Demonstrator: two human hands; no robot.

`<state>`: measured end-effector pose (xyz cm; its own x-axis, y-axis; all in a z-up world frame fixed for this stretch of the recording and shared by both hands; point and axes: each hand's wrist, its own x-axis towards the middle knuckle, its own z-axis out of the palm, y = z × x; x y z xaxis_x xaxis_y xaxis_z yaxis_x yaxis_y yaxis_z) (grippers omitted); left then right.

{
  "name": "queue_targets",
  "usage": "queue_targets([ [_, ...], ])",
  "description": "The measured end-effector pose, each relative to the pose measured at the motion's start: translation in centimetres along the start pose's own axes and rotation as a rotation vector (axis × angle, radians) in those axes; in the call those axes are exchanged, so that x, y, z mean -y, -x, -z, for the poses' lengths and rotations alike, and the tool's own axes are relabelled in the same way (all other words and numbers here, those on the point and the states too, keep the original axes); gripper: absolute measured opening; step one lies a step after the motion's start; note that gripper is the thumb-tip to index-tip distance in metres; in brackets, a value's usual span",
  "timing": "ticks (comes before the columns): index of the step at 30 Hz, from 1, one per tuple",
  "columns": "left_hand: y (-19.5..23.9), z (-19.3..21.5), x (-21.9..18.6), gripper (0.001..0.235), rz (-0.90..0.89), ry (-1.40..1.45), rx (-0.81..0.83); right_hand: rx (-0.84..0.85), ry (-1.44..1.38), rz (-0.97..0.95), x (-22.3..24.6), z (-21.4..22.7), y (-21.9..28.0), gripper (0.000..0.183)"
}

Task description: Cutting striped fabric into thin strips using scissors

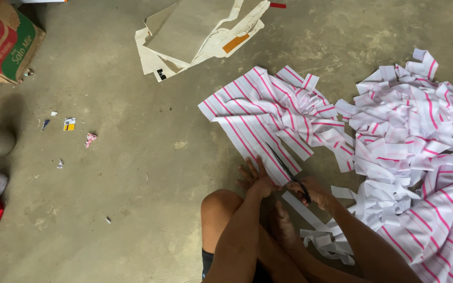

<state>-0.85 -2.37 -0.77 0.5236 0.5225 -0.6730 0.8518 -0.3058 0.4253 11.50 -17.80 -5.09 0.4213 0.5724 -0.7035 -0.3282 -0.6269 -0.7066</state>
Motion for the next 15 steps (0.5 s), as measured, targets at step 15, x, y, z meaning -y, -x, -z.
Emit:
queue_targets([
  [15, -1.5, -1.4, 0.4, 0.138, 0.007, -0.043, -0.044, 0.013, 0.028, 0.059, 1.5, -0.8, -0.9, 0.049],
])
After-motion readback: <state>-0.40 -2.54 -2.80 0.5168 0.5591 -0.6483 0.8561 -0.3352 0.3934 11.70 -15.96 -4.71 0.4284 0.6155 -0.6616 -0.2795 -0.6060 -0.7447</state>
